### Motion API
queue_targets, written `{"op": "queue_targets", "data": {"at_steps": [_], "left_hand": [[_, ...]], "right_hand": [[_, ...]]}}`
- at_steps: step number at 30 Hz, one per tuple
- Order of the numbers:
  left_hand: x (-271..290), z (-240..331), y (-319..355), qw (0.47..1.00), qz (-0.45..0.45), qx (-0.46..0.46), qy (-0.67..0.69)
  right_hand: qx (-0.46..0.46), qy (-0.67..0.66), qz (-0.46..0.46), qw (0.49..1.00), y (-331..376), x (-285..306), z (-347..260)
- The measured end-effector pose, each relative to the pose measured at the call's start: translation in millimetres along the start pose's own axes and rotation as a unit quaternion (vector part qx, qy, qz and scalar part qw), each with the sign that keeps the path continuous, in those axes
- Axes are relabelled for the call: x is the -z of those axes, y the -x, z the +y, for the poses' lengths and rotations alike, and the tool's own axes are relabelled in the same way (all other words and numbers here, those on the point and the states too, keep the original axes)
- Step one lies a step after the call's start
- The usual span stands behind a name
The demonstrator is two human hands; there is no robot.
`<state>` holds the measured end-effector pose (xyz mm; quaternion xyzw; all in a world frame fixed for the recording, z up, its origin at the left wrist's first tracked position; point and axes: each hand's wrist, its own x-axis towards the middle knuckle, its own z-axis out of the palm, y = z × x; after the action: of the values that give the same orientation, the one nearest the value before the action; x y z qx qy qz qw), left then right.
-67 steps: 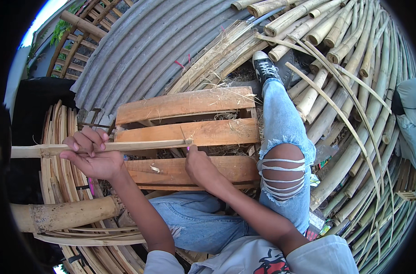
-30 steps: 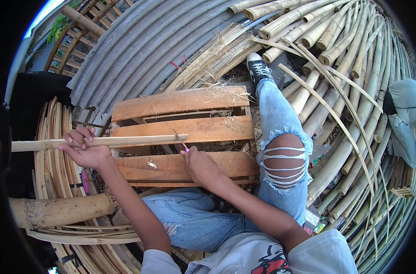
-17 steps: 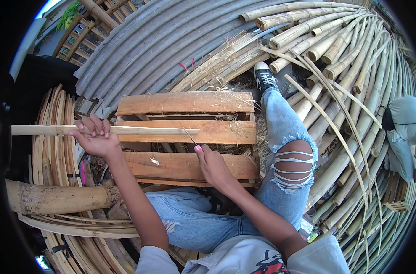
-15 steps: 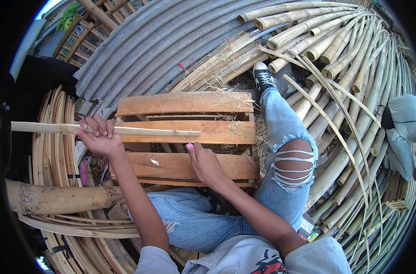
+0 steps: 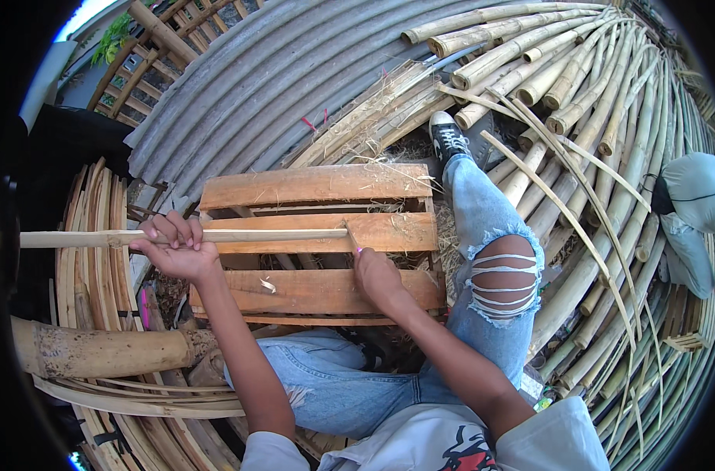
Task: Scraping and thinning a strip of bamboo using a small knife.
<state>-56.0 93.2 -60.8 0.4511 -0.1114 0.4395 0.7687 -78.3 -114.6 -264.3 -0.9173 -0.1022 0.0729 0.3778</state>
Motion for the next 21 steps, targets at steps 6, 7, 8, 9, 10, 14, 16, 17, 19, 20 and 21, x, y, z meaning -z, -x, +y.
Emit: {"op": "queue_targets", "data": {"at_steps": [6,7,8,9,10,14,16,17,19,20,21], "left_hand": [[-3,3,1,1.0,-0.004,0.005,-0.015],[-1,3,-1,1.0,-0.006,0.004,-0.016],[0,3,-2,1.0,-0.004,0.002,-0.018],[0,1,-2,1.0,-0.002,0.002,-0.021],[1,3,-2,1.0,0.001,-0.001,-0.023],[-7,7,2,0.999,0.025,0.01,-0.029],[-9,9,8,1.0,0.011,0.016,-0.022],[-11,9,14,1.0,0.0,0.024,-0.013],[-12,11,27,0.999,-0.01,0.034,-0.006],[-9,13,36,0.999,-0.012,0.048,0.009],[-7,15,45,0.998,-0.014,0.061,0.025]], "right_hand": [[-0.006,-0.105,-0.071,0.992,22,45,-56],[-0.006,-0.106,-0.07,0.992,22,39,-41],[0.03,-0.073,-0.043,0.996,21,30,-20],[0.064,-0.039,-0.017,0.997,20,26,-8],[-0.055,-0.08,-0.066,0.993,16,42,-20],[-0.066,-0.132,-0.05,0.988,25,57,-18],[-0.097,-0.235,-0.077,0.964,41,62,-15],[-0.097,-0.234,-0.08,0.964,49,63,-12],[-0.171,-0.361,-0.189,0.897,66,65,-7],[-0.174,-0.362,-0.192,0.895,73,67,-7],[-0.153,-0.325,-0.195,0.913,79,69,-7]]}}
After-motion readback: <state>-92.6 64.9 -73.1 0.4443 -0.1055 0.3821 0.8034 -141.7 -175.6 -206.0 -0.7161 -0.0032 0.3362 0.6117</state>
